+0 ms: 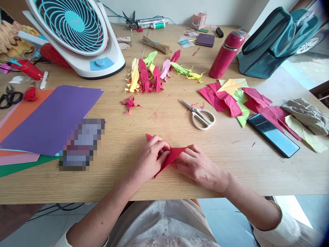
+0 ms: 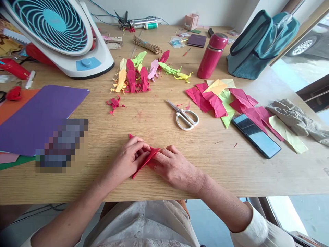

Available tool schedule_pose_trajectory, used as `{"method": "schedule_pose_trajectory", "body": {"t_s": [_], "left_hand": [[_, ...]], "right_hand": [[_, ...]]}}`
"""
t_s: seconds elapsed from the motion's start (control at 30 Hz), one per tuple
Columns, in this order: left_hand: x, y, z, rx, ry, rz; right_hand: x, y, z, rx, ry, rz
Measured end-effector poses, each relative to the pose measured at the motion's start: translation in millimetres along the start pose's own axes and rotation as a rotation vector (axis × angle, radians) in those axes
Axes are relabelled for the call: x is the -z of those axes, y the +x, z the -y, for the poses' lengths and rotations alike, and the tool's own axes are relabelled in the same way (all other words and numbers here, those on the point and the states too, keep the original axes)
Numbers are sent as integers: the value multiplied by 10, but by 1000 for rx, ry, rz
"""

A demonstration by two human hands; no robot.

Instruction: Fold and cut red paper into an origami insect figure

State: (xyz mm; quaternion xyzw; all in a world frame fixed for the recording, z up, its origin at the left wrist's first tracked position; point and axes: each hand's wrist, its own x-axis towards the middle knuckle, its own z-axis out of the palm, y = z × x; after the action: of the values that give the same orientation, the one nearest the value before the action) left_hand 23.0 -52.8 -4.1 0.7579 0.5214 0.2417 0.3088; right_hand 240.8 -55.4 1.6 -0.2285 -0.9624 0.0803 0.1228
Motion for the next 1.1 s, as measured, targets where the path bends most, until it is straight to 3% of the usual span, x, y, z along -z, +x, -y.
{"method": "schedule_pose_trajectory", "body": {"t_s": [0.13,0.3,0.43,0.57,0.7,1.1], "left_hand": [[-43,-18,-9,-21,108,-46],[-104,-36,-43,-80,221,-91],[-133,-78,-65,-197,348,-140],[-111,-154,-44,-367,411,-169],[-73,-238,5,-525,535,-60],[-104,-427,2,-381,606,200]], "right_hand": [[8,-193,40,-14,81,-124],[65,-487,211,-185,220,-327],[42,-483,411,-299,187,-469],[-89,-363,517,-343,80,-349],[-211,-337,528,-390,3,-281],[-238,-441,574,-565,-152,-189]]}}
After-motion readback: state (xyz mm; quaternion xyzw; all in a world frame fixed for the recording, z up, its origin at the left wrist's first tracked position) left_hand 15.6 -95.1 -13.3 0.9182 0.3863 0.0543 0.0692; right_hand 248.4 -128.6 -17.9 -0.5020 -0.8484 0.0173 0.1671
